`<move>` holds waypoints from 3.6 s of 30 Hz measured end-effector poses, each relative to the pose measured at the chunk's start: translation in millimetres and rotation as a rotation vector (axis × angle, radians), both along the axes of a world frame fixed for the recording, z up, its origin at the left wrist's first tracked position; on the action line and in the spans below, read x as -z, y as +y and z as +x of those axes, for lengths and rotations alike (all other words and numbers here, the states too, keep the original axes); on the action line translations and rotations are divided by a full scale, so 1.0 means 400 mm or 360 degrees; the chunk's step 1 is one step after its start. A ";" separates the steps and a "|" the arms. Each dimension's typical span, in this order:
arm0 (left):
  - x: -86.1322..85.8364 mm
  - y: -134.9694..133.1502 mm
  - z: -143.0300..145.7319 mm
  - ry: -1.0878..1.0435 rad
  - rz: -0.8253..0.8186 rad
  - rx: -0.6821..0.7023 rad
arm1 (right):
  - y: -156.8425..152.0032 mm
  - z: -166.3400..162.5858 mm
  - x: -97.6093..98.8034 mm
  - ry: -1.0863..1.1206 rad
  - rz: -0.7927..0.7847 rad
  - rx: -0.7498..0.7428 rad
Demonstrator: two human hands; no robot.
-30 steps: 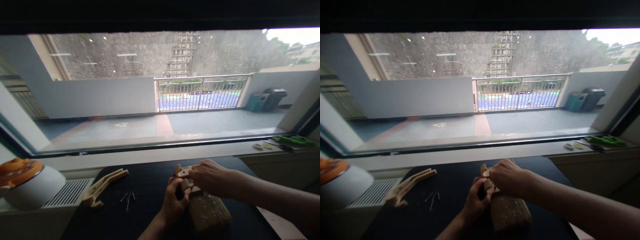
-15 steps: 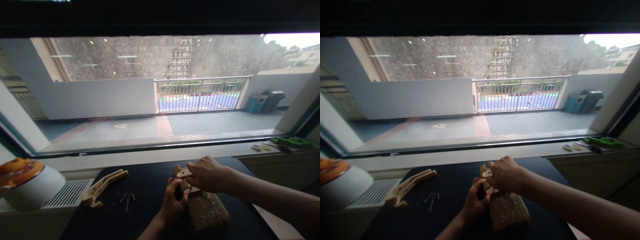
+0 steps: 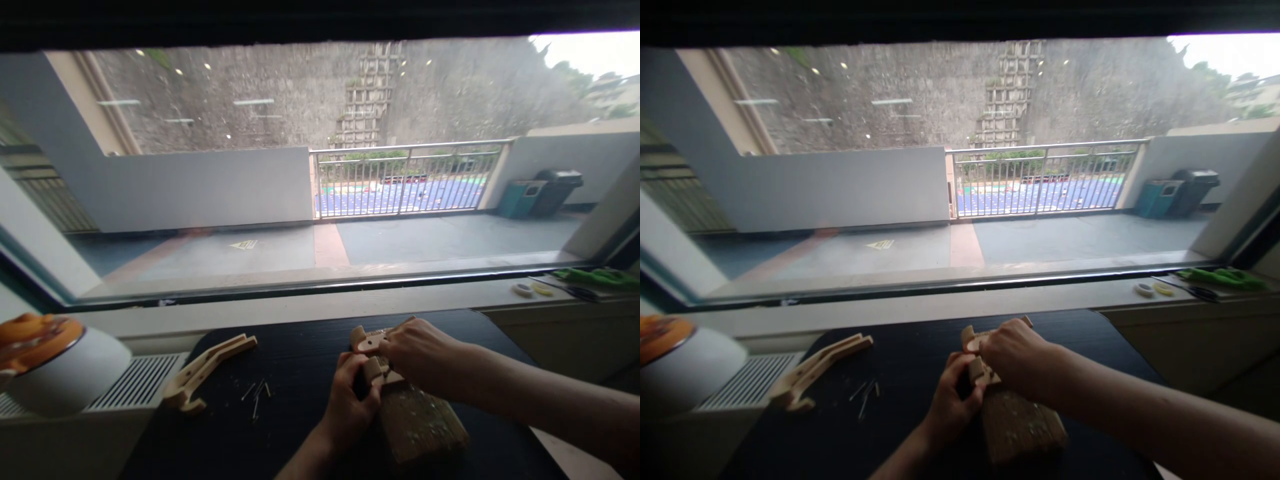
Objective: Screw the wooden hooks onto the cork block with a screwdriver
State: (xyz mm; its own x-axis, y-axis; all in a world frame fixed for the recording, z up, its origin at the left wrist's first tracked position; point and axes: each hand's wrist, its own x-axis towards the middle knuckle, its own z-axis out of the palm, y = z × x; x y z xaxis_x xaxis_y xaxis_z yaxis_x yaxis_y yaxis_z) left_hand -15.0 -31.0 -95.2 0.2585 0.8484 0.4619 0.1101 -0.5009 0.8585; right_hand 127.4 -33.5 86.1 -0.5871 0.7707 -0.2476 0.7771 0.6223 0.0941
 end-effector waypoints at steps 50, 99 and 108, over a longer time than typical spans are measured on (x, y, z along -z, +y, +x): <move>-0.012 -0.004 -0.002 -0.0021 0.0002 0.0003 | -0.019 -0.015 -0.034 -0.0182 -0.0022 -0.0072; -0.006 -0.002 -0.002 -0.0029 0.0021 0.0026 | -0.001 -0.040 -0.029 -0.0226 0.0103 0.0175; -0.009 -0.001 -0.003 0.0013 0.0009 0.0012 | -0.009 -0.021 -0.049 -0.0108 -0.0006 -0.0041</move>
State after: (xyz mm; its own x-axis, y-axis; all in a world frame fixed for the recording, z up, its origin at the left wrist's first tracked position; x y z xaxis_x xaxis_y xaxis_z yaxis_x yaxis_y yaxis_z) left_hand -16.3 -31.3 -91.6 0.2687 0.8439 0.4643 0.1132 -0.5064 0.8548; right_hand 119.1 -37.1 105.7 -0.5885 0.7545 -0.2906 0.7528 0.6425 0.1435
